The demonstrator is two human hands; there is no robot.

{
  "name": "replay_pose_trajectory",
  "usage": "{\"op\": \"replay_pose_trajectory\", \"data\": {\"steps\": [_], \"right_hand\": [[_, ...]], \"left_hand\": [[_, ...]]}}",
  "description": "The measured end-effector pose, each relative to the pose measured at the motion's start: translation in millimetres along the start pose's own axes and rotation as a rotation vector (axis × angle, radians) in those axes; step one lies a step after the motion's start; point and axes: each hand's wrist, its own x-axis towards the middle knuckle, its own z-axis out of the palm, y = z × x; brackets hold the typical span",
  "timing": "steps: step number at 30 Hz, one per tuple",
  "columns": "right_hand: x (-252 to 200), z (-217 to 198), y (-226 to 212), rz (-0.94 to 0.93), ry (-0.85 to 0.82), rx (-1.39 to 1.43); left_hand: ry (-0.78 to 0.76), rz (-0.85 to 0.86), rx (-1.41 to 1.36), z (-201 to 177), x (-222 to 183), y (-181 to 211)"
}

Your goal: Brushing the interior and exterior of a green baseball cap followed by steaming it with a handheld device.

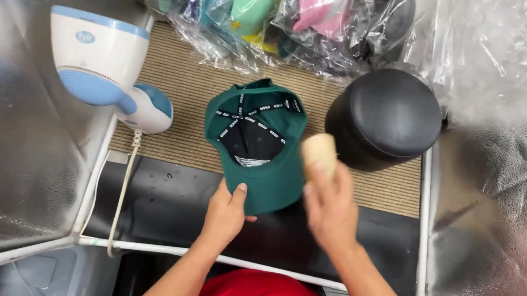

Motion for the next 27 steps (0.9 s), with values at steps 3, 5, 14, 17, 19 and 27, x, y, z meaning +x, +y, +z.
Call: {"op": "replay_pose_trajectory", "data": {"steps": [3,5,14,17,19,27], "right_hand": [[-19,3,-24,-0.319,-0.324,0.056],[-8,19,10,-0.138,-0.200,-0.061],[-20,13,-4,-0.066,-0.138,0.019],[-20,1,-29,-0.077,-0.183,0.063],[-19,-4,-28,-0.191,-0.372,0.114],[48,-47,-35,0.123,-0.233,0.522]], "left_hand": [[-0.019,0.017,-0.148,0,7,-6],[-0.039,0.031,-0.071,1,7,-6],[-0.062,-0.026,-0.279,7,10,-18],[-0.035,-0.067,-0.445,7,17,-17],[-0.055,-0.100,-0.541,8,31,-25],[-0.114,-0.084,-0.450,3,24,-58]]}}
